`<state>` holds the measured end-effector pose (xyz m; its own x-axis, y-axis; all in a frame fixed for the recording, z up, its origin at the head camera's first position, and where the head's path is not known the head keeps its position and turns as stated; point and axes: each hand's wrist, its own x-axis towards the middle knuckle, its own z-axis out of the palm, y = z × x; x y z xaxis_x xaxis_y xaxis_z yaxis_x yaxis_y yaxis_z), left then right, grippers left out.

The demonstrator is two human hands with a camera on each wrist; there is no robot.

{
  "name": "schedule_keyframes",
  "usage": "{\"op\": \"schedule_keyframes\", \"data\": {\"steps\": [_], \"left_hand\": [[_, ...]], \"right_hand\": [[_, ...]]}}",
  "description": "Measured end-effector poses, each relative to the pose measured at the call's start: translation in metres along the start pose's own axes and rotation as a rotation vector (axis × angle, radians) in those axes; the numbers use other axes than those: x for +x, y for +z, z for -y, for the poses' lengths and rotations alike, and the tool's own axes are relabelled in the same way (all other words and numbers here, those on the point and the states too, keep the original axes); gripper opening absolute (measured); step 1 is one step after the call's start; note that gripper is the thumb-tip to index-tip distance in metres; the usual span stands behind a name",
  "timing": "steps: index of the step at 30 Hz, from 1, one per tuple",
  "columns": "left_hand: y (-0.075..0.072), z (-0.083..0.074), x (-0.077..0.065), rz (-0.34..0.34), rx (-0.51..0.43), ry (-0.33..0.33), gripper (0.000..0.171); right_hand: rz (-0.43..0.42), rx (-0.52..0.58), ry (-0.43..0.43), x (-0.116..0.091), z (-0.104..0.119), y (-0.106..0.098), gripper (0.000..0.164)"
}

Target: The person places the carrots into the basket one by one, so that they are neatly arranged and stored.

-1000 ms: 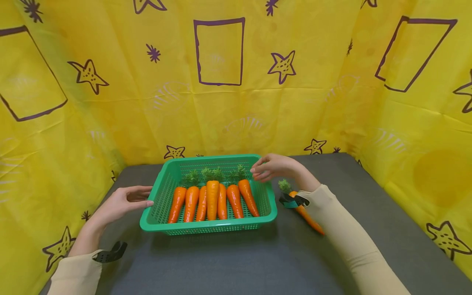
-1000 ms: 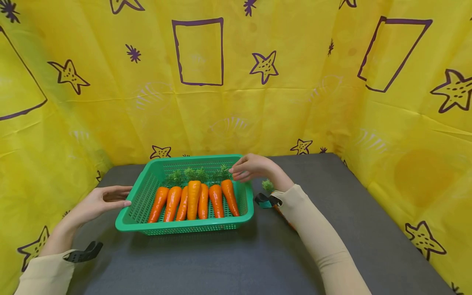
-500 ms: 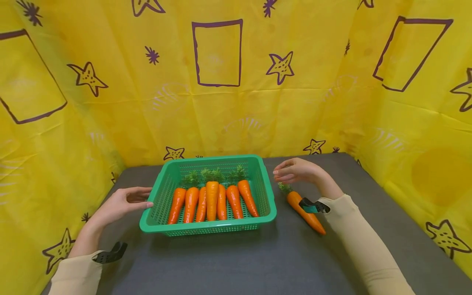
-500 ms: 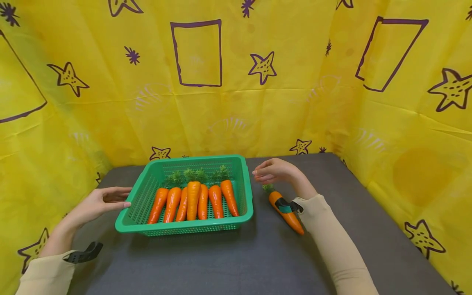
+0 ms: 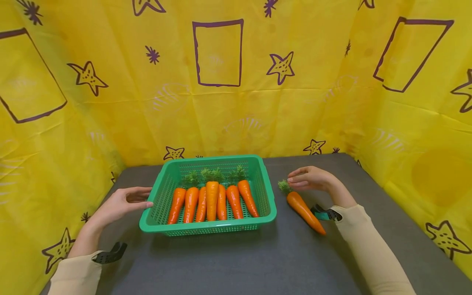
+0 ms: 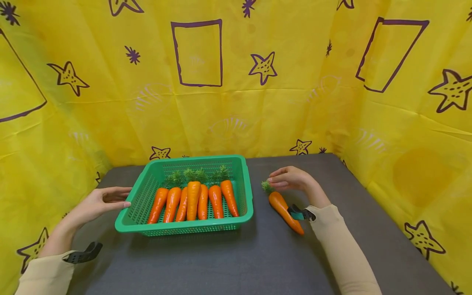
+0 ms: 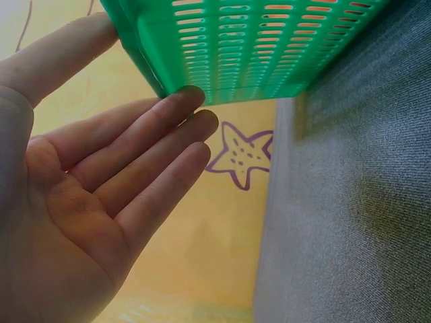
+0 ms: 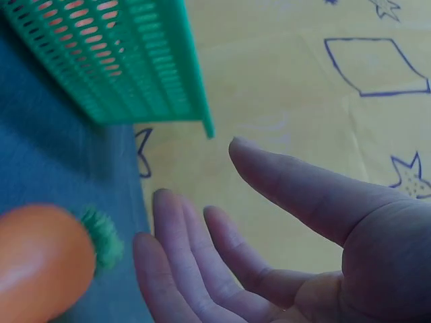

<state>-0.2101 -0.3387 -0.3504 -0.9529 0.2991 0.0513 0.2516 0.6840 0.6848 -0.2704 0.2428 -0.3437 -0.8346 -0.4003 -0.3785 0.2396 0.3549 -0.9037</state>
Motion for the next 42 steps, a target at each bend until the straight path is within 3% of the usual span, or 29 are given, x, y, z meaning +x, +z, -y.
{"op": "schedule_keyframes", "data": {"steps": [13,30,42], "left_hand": [[-0.001,0.001,0.0,-0.003,0.003,0.0,0.058],[-0.002,0.004,0.001,0.006,-0.01,0.006,0.054],[-0.001,0.004,0.003,0.013,-0.017,-0.007,0.056]], "right_hand": [[-0.053,0.004,0.044,-0.008,-0.038,-0.013,0.064],[-0.041,-0.018,0.141,-0.004,-0.067,-0.005,0.062],[-0.034,-0.195,0.186,0.003,-0.065,0.001,0.064]]}}
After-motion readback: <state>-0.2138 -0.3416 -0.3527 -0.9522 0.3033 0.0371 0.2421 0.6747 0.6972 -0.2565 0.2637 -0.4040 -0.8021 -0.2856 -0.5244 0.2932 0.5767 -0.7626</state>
